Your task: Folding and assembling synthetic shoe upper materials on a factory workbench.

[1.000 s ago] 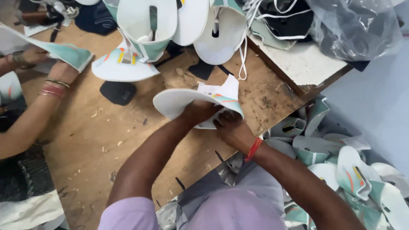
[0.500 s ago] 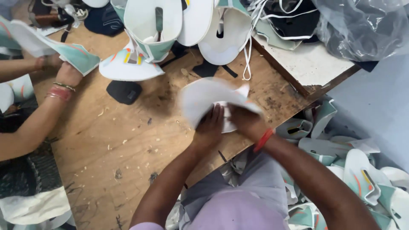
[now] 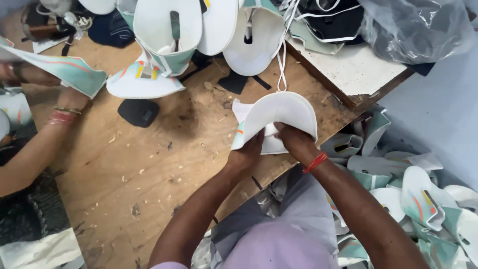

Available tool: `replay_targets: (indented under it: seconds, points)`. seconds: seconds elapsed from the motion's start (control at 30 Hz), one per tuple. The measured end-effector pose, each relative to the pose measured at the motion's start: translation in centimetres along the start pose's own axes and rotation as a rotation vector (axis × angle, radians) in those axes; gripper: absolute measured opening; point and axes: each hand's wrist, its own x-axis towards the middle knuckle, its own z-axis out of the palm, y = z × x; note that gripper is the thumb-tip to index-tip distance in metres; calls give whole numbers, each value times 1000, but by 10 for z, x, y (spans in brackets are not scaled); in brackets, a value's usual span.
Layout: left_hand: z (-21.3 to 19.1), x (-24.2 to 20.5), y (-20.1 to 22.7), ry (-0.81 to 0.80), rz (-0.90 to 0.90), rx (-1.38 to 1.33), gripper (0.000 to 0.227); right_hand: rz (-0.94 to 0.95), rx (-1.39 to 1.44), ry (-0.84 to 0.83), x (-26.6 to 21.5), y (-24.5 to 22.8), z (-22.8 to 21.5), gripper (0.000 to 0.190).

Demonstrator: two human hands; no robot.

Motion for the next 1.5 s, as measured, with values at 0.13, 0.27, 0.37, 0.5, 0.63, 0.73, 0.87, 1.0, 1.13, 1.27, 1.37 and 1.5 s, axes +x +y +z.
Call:
replay_targets:
  seconds: [0.13, 0.27, 0.37, 0.5, 0.63, 0.73, 0.87, 1.0, 1.13, 1.27, 1.37, 1.5]
  points:
    - [12, 1, 3, 110, 4, -270, 63, -99, 97, 148, 10, 27, 24, 38]
    - [-48, 9, 2, 161, -46, -382, 63, -89, 117, 192, 0, 14, 0, 32]
    - [-39, 26, 5, -29, -181, -419, 41, -10, 79, 134, -9, -5, -13, 19]
    - [-9, 44, 9, 233, -152, -276, 31, -172, 84, 307, -12, -13, -4, 20]
    - [-15, 36, 10, 44, -196, -394, 23, -68, -53, 254, -8, -8, 0, 28]
    - [-26, 25, 11, 247, -249, -718, 34, -139, -89, 330, -5, 7, 7, 36]
    - [-15, 10, 25, 251, -254, -668, 52, -158, -23, 384, -10, 11, 26, 39]
    - [-64, 13, 31, 302, -178, -423, 61, -96, -258, 326, -12, -3, 15, 27]
    - [-83, 21, 29, 76, -191, -416, 75, -294, -272, 275, 15, -11, 2, 28]
    - [-57, 21, 35, 223, -251, -401, 63, -497, -291, 206, 69, 17, -3, 29]
    - [-59, 31, 31, 312, -300, -387, 59, -673, -320, 155, 116, 54, 23, 30]
    - [-66, 31, 28, 276, -302, -410, 59, -581, -389, 153, 117, 31, 11, 35]
